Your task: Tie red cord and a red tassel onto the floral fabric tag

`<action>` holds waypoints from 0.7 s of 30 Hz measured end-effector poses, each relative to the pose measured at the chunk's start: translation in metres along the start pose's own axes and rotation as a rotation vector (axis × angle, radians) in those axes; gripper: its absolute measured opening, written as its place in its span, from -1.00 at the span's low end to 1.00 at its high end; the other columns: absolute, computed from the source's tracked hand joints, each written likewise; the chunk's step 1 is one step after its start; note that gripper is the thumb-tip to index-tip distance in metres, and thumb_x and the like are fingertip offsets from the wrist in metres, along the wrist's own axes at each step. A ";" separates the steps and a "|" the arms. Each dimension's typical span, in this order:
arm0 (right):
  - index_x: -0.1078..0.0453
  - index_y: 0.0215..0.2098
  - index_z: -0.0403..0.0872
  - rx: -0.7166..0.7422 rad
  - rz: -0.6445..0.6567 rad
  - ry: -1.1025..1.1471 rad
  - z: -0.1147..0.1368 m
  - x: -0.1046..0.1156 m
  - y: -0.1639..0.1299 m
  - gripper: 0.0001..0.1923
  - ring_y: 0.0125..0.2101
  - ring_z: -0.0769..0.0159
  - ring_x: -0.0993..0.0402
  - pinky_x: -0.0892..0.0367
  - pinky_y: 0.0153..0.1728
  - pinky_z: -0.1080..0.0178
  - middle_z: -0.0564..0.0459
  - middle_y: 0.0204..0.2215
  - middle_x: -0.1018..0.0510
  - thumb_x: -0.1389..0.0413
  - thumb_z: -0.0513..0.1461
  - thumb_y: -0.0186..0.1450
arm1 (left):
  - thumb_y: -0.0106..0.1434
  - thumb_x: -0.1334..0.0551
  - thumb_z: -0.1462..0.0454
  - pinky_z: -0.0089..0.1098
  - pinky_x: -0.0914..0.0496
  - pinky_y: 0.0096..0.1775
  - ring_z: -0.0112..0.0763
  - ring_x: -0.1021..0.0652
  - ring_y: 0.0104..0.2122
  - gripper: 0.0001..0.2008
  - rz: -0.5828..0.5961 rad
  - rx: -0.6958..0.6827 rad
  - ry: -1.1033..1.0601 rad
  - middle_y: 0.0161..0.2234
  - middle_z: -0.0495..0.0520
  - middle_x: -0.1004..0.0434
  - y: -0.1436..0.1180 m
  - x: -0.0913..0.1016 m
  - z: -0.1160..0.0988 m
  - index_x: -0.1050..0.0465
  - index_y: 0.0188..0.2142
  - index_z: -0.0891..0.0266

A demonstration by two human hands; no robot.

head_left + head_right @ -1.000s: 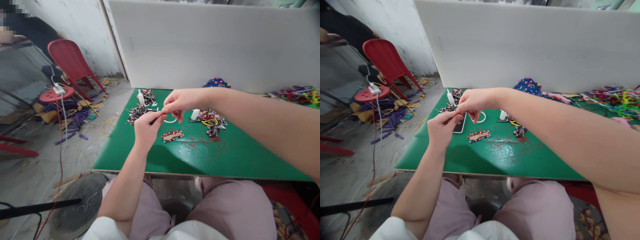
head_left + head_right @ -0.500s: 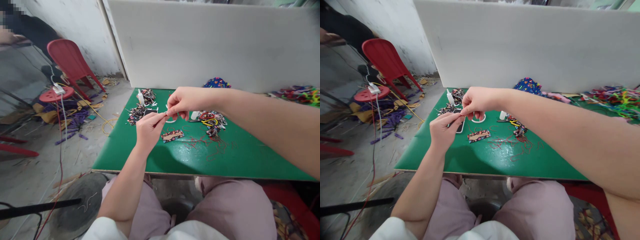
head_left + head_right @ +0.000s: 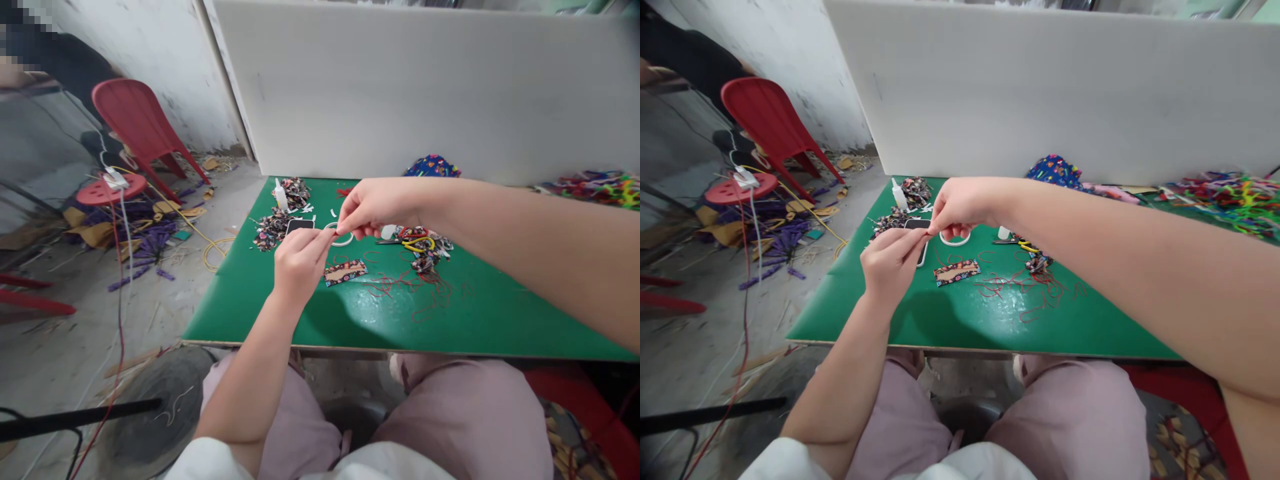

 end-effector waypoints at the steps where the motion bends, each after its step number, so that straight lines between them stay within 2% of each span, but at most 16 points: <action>1: -0.40 -0.52 -0.05 -0.007 0.014 0.014 -0.002 -0.001 0.001 -0.86 -0.55 0.42 -0.41 -0.32 -0.55 0.37 0.10 -0.60 -0.47 -0.13 -0.19 0.15 | 0.18 -0.20 0.33 -0.42 -0.31 -0.30 -0.40 -0.46 -0.40 -0.80 0.006 -0.048 0.030 -0.41 0.05 -0.53 -0.001 -0.001 -0.003 -0.53 -0.21 0.10; 6: -0.37 -0.54 -0.05 -0.030 0.093 0.088 -0.011 -0.008 0.004 -0.87 -0.58 0.46 -0.39 -0.31 -0.58 0.40 0.13 -0.61 -0.44 -0.13 -0.20 0.15 | 0.20 -0.16 0.37 -0.38 -0.32 -0.26 -0.37 -0.46 -0.38 -0.76 0.028 -0.184 0.116 -0.44 0.06 -0.50 -0.002 -0.004 -0.014 -0.50 -0.16 0.13; 12: -0.36 -0.54 -0.08 -0.043 -0.002 -0.075 -0.003 -0.002 0.001 -0.90 -0.58 0.42 -0.41 -0.35 -0.56 0.37 0.11 -0.62 -0.44 -0.12 -0.26 0.12 | 0.20 -0.18 0.36 -0.38 -0.34 -0.25 -0.38 -0.47 -0.37 -0.77 0.015 -0.198 0.142 -0.43 0.07 -0.52 -0.006 -0.011 -0.015 -0.49 -0.15 0.19; 15: -0.39 -0.53 -0.12 -0.037 -0.084 -0.242 0.006 0.006 -0.003 -0.93 -0.60 0.39 -0.41 -0.34 -0.57 0.34 0.08 -0.64 -0.45 -0.10 -0.30 0.10 | 0.21 -0.18 0.34 -0.40 -0.34 -0.27 -0.41 -0.48 -0.39 -0.80 -0.014 -0.134 0.140 -0.44 0.08 -0.52 -0.008 -0.014 -0.007 -0.50 -0.18 0.27; 18: -0.41 -0.52 -0.14 -0.010 -0.164 -0.405 0.013 0.015 -0.005 -0.93 -0.61 0.39 -0.41 -0.31 -0.57 0.34 0.08 -0.67 -0.44 -0.09 -0.34 0.10 | 0.23 -0.16 0.29 -0.42 -0.34 -0.29 -0.43 -0.49 -0.39 -0.80 -0.006 0.001 0.129 -0.41 0.10 -0.54 -0.009 -0.019 0.011 -0.52 -0.21 0.28; 19: -0.41 -0.52 -0.14 0.000 -0.177 -0.446 0.014 0.018 -0.005 -0.92 -0.61 0.38 -0.41 -0.30 -0.56 0.34 0.08 -0.67 -0.45 -0.08 -0.34 0.10 | 0.24 -0.14 0.26 -0.41 -0.35 -0.28 -0.41 -0.50 -0.37 -0.79 0.050 0.074 0.113 -0.38 0.11 -0.55 -0.010 -0.024 0.020 -0.52 -0.22 0.27; 21: -0.42 -0.52 -0.14 0.009 -0.181 -0.512 0.012 0.021 -0.003 -0.90 -0.60 0.37 -0.42 -0.28 -0.55 0.34 0.07 -0.67 -0.45 -0.06 -0.35 0.10 | 0.25 -0.13 0.22 -0.36 -0.35 -0.24 -0.36 -0.51 -0.33 -0.77 0.248 0.223 0.059 -0.34 0.13 -0.56 -0.015 -0.038 0.041 -0.53 -0.25 0.25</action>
Point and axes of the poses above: each hand's wrist, its own y-axis towards the middle knuckle, its own x-axis out of the back of the hand, z = x × y, the point moved 8 cm from there along y, towards the middle knuckle
